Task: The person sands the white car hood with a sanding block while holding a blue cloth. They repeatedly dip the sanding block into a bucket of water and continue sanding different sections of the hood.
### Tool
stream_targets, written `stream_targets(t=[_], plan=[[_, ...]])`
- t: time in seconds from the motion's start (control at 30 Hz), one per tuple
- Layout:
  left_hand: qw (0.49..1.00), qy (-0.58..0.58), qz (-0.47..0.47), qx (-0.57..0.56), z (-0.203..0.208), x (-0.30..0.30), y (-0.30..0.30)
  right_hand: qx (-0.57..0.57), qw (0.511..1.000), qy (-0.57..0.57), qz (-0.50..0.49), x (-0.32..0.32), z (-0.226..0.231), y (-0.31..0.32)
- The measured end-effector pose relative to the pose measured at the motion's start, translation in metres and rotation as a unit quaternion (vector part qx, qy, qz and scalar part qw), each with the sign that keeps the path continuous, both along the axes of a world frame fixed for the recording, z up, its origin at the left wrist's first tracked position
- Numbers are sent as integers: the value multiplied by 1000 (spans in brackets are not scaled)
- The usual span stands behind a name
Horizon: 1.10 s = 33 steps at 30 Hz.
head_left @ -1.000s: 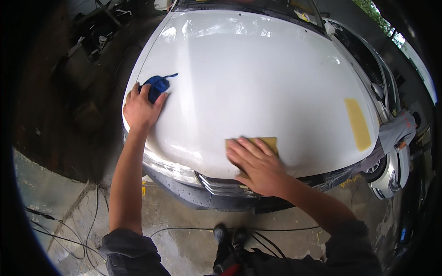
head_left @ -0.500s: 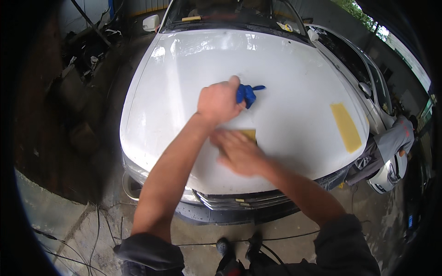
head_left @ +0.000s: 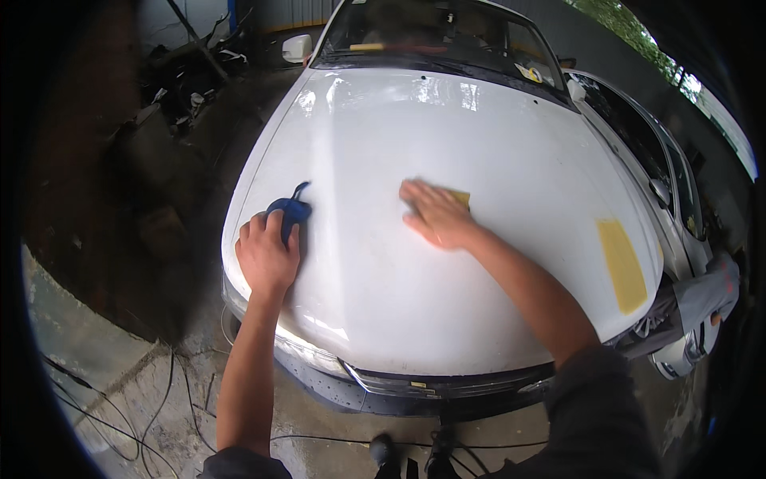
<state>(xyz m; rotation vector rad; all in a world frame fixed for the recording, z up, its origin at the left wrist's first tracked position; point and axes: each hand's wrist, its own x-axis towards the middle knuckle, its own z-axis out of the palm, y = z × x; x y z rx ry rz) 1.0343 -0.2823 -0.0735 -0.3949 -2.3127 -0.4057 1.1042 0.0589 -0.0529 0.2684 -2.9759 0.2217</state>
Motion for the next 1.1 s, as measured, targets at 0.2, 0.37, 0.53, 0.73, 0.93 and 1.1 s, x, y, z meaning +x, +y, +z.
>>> stream_targets(t=[0.2,0.37,0.53,0.73,0.93,1.1], plan=[[999,-25,41,13,-15,0,-23,41,990,-26,134,59,-27,-91],[998,-48,34,18,-11,-1,-15,26,993,-54,99,-12,-15,-31],[998,-26,-1,56,0,-11,24,3,992,52,-112,-132,10,36],[998,-30,51,20,-17,-11,-32,19,982,-82,172,-8,-16,-76],[999,-29,9,43,-5,-10,9,16,993,25,-119,-146,14,71],[999,1,29,24,-14,-11,-22,-1,997,-22,77,-88,-10,-63]])
